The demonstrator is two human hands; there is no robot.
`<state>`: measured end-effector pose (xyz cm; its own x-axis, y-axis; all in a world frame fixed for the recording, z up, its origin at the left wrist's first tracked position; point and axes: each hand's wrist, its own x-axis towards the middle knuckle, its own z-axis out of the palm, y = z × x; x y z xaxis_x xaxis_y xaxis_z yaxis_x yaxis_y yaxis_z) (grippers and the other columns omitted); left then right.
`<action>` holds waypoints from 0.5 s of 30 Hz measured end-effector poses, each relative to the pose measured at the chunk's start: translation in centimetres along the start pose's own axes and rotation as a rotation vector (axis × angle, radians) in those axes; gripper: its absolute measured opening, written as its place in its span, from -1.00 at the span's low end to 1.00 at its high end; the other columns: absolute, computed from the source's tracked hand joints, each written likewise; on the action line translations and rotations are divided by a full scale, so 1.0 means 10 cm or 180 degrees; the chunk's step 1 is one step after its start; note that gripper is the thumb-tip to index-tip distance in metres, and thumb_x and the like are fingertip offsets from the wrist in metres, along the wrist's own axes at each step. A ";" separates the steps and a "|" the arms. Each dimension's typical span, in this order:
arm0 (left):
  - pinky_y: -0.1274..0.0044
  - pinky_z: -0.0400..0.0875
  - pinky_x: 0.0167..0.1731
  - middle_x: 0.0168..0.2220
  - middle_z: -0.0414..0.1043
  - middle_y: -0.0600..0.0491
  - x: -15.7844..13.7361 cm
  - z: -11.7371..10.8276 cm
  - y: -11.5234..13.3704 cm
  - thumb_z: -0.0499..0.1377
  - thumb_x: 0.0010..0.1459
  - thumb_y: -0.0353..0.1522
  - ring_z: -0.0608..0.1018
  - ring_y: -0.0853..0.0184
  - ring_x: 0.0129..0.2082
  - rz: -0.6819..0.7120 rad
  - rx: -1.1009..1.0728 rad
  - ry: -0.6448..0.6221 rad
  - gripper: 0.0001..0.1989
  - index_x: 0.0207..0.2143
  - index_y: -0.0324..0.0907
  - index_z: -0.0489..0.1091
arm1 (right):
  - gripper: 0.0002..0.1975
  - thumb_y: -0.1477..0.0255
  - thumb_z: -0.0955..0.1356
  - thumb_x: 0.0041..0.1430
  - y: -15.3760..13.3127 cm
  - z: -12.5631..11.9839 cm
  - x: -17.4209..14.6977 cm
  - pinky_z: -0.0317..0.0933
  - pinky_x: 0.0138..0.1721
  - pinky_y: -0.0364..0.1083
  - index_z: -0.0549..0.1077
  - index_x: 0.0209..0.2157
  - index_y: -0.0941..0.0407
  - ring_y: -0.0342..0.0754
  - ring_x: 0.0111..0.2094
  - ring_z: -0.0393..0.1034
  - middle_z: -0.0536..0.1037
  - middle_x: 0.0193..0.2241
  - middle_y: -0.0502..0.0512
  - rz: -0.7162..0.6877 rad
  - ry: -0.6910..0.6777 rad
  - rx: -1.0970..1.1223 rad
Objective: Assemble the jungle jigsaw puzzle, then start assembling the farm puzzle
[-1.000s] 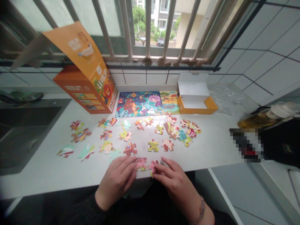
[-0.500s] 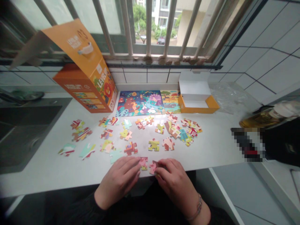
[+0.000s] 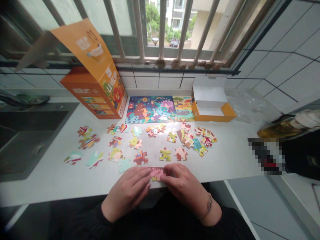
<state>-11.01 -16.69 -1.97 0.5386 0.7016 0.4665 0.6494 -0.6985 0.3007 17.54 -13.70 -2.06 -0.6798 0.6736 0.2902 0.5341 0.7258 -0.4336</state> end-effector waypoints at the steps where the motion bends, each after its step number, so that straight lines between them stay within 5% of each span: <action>1: 0.20 0.60 0.15 0.10 0.66 -0.15 0.00 0.00 0.00 0.21 0.43 -0.43 0.67 0.11 0.08 -0.0016 0.0004 -0.0034 -0.69 0.16 -0.16 0.55 | -0.63 0.59 0.38 0.42 -0.01 -0.01 0.00 0.52 0.10 0.12 0.57 0.14 -0.05 0.07 0.06 0.52 0.60 0.07 0.18 -0.0009 -0.0011 -0.0056; 10: 0.17 0.50 0.16 0.19 0.55 -0.11 0.07 -0.02 0.01 0.26 0.45 -0.28 0.57 0.05 0.14 0.0006 0.0290 -0.0662 -0.52 0.36 -0.06 0.40 | -0.58 0.59 0.38 0.42 -0.02 -0.04 0.00 0.51 0.15 0.14 0.57 0.20 -0.07 0.09 0.12 0.53 0.63 0.10 0.16 -0.0030 -0.0032 -0.0239; 15: 0.18 0.41 0.21 0.23 0.54 -0.09 0.06 -0.02 0.00 0.28 0.46 -0.19 0.54 0.06 0.17 -0.0003 0.0359 -0.0695 -0.47 0.41 -0.02 0.37 | -0.69 0.53 0.37 0.46 -0.02 -0.03 0.01 0.51 0.14 0.12 0.59 0.13 -0.02 0.06 0.07 0.56 0.65 0.06 0.16 0.0051 0.0139 -0.0009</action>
<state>-10.83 -16.34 -1.52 0.6332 0.7247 0.2717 0.6993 -0.6861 0.2005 17.51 -13.76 -1.73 -0.6486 0.6905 0.3202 0.5462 0.7152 -0.4360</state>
